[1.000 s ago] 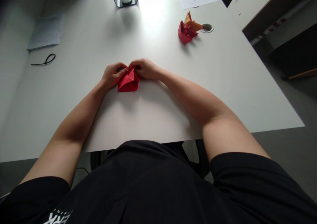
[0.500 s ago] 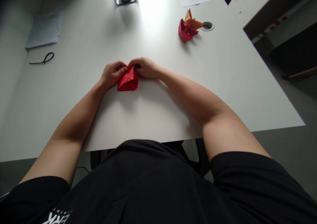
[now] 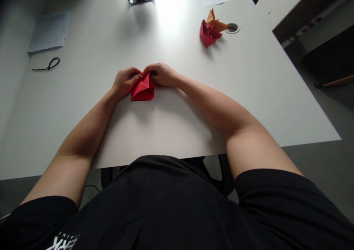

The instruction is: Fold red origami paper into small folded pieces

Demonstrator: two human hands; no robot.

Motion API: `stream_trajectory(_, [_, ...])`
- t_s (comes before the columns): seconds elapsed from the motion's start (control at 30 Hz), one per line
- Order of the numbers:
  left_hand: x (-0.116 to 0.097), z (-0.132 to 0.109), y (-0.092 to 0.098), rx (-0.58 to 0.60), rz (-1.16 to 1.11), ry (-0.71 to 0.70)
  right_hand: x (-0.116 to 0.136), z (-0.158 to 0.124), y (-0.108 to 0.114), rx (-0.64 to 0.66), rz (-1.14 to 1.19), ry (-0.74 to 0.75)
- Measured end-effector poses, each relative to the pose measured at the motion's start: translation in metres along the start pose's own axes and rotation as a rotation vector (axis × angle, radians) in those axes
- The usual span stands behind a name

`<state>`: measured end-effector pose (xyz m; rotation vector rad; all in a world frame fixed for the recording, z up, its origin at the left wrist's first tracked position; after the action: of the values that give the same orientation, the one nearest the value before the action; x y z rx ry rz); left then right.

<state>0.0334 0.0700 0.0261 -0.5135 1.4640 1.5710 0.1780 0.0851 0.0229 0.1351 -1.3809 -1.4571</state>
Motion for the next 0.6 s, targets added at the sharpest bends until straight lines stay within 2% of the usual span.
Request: stream_trajectory(0.6, [0.003,0.0019,0.0,-0.011,0.012,-0.037,-0.0002,-0.0013,0.0012,-0.002,0.09,-0.052])
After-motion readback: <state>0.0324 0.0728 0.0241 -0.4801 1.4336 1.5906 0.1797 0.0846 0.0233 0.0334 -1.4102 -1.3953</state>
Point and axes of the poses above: each hand's wrist, its own z-axis towards the middle knuckle, its own y-axis out of the back of the hand, x = y × z, the point moved 8 cm from there along z, towards the middle knuckle, and after that the axes turned 12 degrees about -z, right-handed, at the moved point
